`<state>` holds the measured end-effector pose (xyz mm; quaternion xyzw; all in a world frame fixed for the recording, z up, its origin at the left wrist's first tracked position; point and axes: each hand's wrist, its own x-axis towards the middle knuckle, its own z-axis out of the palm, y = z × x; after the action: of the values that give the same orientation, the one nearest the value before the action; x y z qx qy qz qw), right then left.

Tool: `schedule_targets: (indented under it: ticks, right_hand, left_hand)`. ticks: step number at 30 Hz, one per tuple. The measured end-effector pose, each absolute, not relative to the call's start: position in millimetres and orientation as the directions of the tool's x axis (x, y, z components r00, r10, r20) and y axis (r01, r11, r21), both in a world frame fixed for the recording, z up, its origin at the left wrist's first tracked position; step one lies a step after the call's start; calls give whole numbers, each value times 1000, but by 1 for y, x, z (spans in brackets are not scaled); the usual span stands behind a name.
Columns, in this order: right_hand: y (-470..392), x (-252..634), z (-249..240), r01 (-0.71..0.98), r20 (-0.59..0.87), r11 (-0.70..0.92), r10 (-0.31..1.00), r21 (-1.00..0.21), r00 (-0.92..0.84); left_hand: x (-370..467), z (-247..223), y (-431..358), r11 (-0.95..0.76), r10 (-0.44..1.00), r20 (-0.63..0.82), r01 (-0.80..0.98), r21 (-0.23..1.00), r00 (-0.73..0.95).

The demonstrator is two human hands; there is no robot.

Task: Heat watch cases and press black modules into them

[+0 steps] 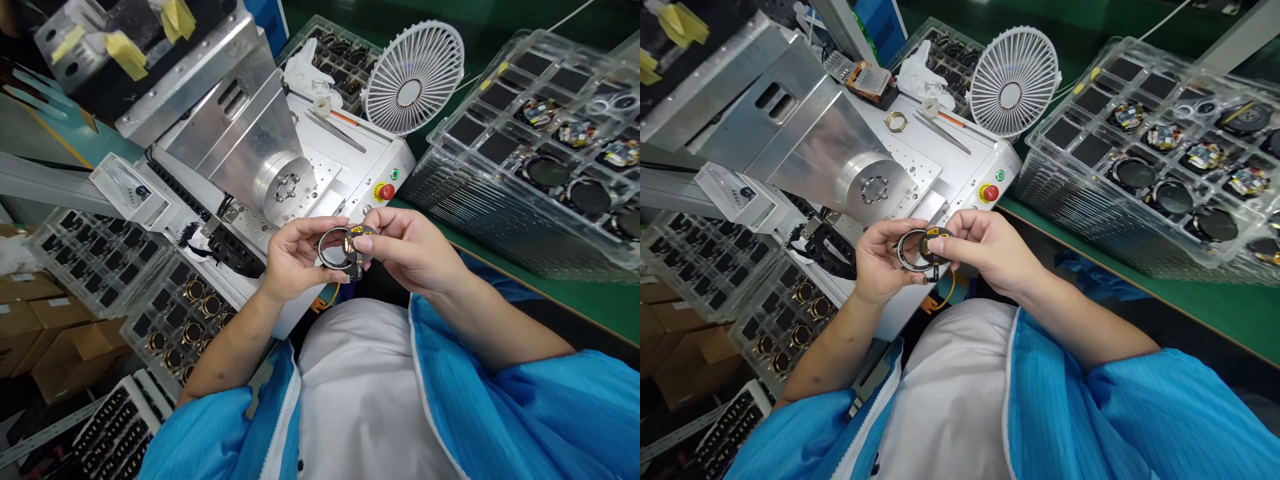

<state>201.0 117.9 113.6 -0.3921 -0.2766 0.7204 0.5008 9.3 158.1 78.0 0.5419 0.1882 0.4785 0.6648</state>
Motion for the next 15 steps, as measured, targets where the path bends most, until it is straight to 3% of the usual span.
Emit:
schedule_targets:
  ticks: [6,15]
  right_hand:
    - [117,193,117,-553,-236,-280,960,-785,-152]
    - [117,193,120,-438,-211,-262,964,-860,-162]
  left_hand:
    - [10,76,159,-142,843,316,-387,911,436]
    - [10,74,161,-209,807,385,-394,895,447]
